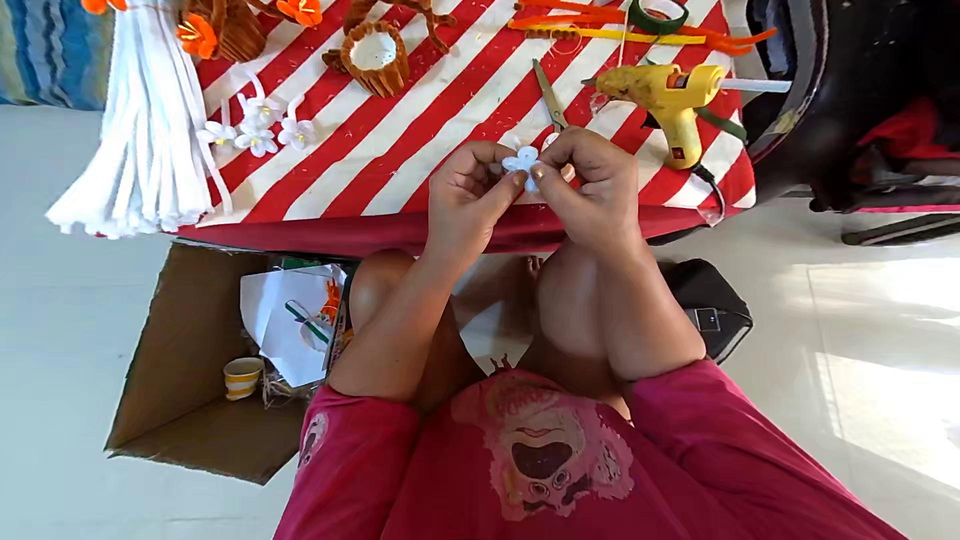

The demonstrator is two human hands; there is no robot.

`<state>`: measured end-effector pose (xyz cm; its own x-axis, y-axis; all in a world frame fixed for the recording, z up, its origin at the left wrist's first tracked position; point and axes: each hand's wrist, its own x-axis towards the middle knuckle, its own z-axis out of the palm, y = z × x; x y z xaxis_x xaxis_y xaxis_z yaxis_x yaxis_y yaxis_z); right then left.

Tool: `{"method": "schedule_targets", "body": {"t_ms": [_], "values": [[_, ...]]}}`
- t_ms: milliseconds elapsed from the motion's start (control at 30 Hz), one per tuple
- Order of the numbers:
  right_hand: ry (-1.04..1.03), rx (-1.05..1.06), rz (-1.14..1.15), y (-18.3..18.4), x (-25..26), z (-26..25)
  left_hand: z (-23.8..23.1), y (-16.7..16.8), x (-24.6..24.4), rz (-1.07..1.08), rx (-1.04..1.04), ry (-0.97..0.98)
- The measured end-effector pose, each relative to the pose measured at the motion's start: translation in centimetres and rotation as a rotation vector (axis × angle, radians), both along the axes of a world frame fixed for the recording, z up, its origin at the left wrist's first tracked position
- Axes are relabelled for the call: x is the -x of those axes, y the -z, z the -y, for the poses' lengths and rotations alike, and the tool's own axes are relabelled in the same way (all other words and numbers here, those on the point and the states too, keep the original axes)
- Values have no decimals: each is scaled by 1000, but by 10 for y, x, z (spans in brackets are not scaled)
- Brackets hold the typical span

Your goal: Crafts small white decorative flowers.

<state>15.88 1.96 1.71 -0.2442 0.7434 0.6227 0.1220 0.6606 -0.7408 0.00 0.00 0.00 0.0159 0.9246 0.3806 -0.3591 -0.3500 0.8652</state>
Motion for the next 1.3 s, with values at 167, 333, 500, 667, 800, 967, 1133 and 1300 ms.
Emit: {"method": "schedule_targets", "body": {"t_ms": [167,333,500,667,800,967,1133,1300], "values": [[103,186,-13,-4,7,10,11,-1,-7,-241,-109,-184],[36,268,-160,-4,9,11,3,8,-13,-277,-311,-292],[-18,97,-101,0,2,3,-5,3,0,6,-26,42],[-59,42,-36,0,-3,-3,-6,2,5,-75,-99,43],[-64,35,24,-1,-3,-3,-6,0,8,-110,-43,35],[-15,44,50,0,0,-1,-4,-2,6,-191,-69,-21],[42,173,7,-2,4,6,-3,6,0,-301,-178,-116],[50,187,-18,-3,5,8,-1,5,-6,-220,-154,-109]]}}
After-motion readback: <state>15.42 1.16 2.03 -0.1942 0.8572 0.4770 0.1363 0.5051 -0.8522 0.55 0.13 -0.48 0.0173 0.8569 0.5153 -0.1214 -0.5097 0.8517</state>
